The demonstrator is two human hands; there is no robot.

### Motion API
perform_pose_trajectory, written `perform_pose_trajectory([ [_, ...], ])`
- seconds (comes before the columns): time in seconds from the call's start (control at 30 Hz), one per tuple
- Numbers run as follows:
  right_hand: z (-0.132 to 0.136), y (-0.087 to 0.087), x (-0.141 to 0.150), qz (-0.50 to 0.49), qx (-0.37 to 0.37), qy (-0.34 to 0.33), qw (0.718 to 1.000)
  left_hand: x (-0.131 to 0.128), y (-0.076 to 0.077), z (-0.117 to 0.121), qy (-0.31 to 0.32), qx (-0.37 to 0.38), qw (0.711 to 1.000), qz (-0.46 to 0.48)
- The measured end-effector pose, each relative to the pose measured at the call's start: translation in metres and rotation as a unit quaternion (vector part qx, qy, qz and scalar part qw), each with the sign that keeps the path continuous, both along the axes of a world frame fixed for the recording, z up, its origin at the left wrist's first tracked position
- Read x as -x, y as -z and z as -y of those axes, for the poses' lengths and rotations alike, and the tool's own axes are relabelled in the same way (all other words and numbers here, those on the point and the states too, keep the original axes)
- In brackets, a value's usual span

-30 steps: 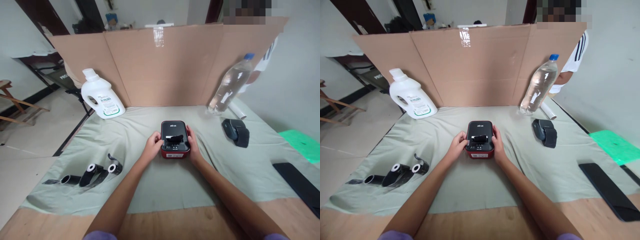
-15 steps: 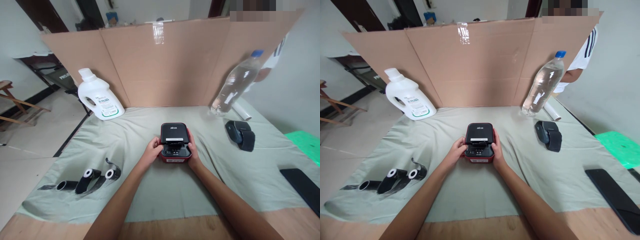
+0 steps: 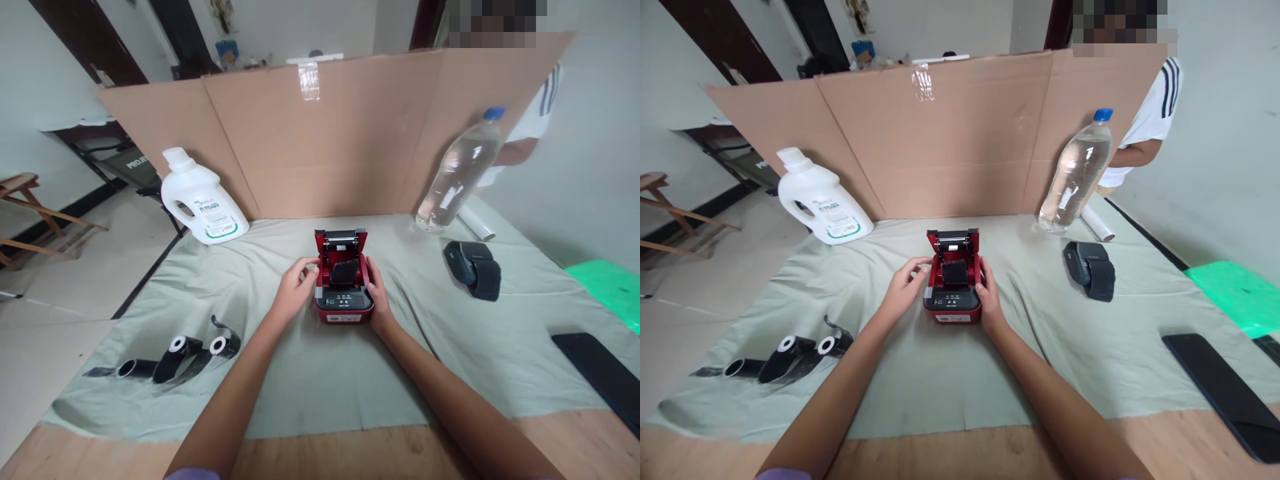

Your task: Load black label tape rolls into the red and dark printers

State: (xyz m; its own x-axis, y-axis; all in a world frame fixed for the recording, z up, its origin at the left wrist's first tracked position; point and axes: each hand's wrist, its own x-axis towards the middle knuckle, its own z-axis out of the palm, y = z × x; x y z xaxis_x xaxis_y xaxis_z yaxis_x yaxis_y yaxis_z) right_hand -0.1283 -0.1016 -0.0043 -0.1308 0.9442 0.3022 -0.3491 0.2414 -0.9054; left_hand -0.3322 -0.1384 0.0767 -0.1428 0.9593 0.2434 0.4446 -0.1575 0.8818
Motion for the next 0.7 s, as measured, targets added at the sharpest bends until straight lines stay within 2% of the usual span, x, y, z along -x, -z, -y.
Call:
perform_pose_trajectory([
  [0.17, -0.002, 0.0, -0.001, 0.012, -0.018, 0.008, 1.0, -0.005, -0.026, -0.021, 0.152, 0.026, 0.977, -0.146],
  [0.27, -0.003, -0.002, -0.001, 0.016, -0.016, 0.003, 1.0, -0.015, -0.034, -0.037, 0.193, 0.049, 0.957, -0.214],
  [0.43, -0.005, 0.001, -0.003, 0.017, -0.022, 0.011, 1.0, -0.044, -0.043, -0.061, 0.183, 0.117, 0.921, -0.324],
  [0.53, -0.007, 0.004, -0.003, 0.022, -0.023, 0.014, 0.999, -0.054, -0.053, -0.062, 0.159, 0.129, 0.912, -0.355],
  [0.6, -0.007, 0.005, -0.004, 0.022, -0.021, 0.013, 0.999, -0.05, -0.062, -0.052, 0.149, 0.106, 0.925, -0.334],
  [0.7, -0.006, 0.002, -0.003, 0.011, -0.01, 0.001, 1.0, -0.025, -0.071, -0.015, 0.124, 0.031, 0.96, -0.25],
])
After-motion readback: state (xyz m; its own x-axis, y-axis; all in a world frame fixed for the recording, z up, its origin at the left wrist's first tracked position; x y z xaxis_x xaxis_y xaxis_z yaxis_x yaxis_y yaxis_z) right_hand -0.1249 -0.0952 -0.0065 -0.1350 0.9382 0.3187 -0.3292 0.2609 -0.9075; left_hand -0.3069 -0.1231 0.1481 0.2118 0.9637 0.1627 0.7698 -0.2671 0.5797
